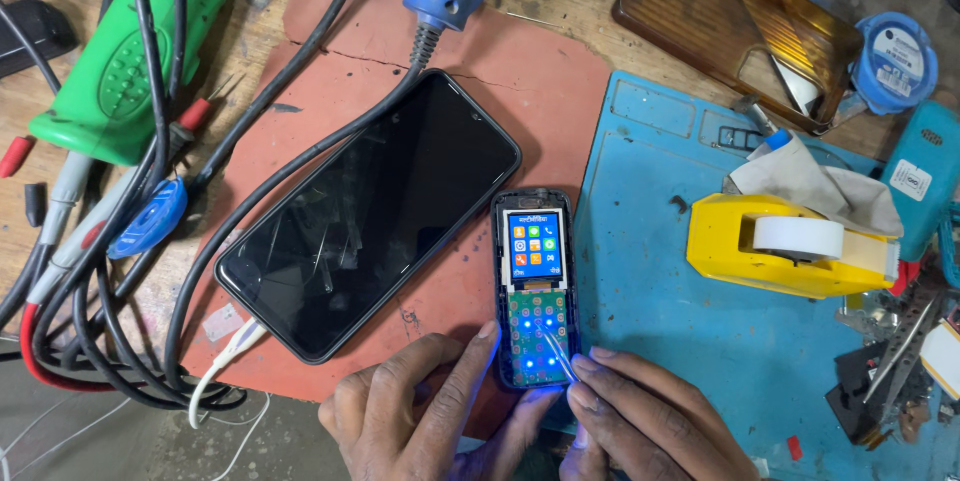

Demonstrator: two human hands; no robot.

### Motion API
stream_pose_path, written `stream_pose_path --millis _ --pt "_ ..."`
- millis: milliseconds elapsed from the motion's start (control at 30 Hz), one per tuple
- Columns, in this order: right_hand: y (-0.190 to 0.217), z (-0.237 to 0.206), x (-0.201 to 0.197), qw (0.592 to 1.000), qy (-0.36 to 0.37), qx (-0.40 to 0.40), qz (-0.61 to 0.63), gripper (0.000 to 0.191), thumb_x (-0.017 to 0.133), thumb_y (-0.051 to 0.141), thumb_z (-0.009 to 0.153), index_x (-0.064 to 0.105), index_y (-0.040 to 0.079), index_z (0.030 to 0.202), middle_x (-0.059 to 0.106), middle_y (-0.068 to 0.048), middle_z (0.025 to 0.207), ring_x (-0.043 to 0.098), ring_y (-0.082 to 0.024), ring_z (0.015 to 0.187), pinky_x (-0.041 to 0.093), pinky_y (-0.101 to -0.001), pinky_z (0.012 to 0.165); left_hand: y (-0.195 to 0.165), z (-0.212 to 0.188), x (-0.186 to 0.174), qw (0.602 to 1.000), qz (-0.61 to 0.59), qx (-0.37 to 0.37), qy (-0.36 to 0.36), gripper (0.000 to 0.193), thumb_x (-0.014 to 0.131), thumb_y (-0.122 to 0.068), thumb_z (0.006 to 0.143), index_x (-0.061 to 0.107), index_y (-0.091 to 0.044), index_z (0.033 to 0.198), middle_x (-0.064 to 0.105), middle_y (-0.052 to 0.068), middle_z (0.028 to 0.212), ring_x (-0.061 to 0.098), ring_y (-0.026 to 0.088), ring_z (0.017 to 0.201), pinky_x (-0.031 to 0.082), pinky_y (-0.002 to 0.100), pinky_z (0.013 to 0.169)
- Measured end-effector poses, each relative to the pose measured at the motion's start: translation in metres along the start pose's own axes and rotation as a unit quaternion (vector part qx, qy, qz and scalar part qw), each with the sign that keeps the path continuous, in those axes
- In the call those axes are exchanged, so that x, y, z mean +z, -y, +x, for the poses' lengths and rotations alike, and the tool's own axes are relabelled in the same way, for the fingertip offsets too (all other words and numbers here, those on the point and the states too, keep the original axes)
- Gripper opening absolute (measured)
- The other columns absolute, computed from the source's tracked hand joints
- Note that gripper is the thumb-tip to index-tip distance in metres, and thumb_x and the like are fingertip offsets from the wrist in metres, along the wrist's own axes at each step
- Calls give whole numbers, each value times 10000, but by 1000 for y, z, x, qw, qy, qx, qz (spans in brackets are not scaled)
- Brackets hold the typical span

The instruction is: The person uses tweezers to probe and test the keypad circuit board of a disassembled mobile phone. They repeatedly touch different contact points on the green PCB while the phone's screen lights up and displays icons, indicating functional testing of the keypad.

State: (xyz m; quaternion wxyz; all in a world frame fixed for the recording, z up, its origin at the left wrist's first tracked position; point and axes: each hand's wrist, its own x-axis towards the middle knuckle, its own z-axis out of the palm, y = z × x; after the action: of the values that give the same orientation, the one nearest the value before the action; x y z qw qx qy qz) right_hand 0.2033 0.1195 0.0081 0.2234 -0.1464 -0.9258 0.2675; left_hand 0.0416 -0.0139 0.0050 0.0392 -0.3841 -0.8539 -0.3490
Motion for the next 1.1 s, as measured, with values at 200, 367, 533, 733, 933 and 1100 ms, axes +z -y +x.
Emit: stream_pose_path --millis 200,367,533,733,933,1100 --pt "1 3 0 1000 5 2 14 329 774 140 855 697 91 1171 732 -105 1220 712 -284 1209 594 -442 1049 0 -2 1 1000 1 -5 -2 643 956 -532 591 785 -209 1121 714 -38 1021 557 134 873 349 364 811" --pt "8 12 -3 999 -25 40 23 309 767 103 846 718 71 1149 739 -108 1196 723 -281 1202 592 -434 1061 1 -3 1 1000 -3 0 4 643 954 -529 609 784 -204 1138 717 -38 1031 560 137 869 355 363 803" --pt "11 23 -13 998 22 63 9 314 772 86 795 746 53 1106 747 -132 1164 722 -289 1174 570 -419 1017 5 1 1 999 -6 34 -6 637 949 -507 637 769 -197 1163 709 -31 1057 574 162 907 370 371 820" --pt "17 34 -7 996 -67 60 4 216 792 115 805 753 51 1007 756 -131 1058 764 -275 1073 603 -383 978 -2 0 0 999 -17 39 -29 605 947 -464 649 765 -205 1164 704 -16 1048 583 188 928 392 393 833" --pt "13 36 -10 996 -68 49 33 264 818 141 799 735 49 1032 752 -124 1078 768 -274 1067 612 -372 974 -9 -11 5 995 -48 34 -86 470 964 -441 666 774 -273 1063 666 -55 952 604 136 857 394 358 822" --pt "7 23 -13 998 -9 55 5 317 808 129 778 752 92 1088 743 -93 1178 735 -264 1151 588 -380 1016 -13 -17 17 989 -41 68 -121 413 959 -416 675 776 -306 1028 654 -101 889 574 131 835 401 349 835"
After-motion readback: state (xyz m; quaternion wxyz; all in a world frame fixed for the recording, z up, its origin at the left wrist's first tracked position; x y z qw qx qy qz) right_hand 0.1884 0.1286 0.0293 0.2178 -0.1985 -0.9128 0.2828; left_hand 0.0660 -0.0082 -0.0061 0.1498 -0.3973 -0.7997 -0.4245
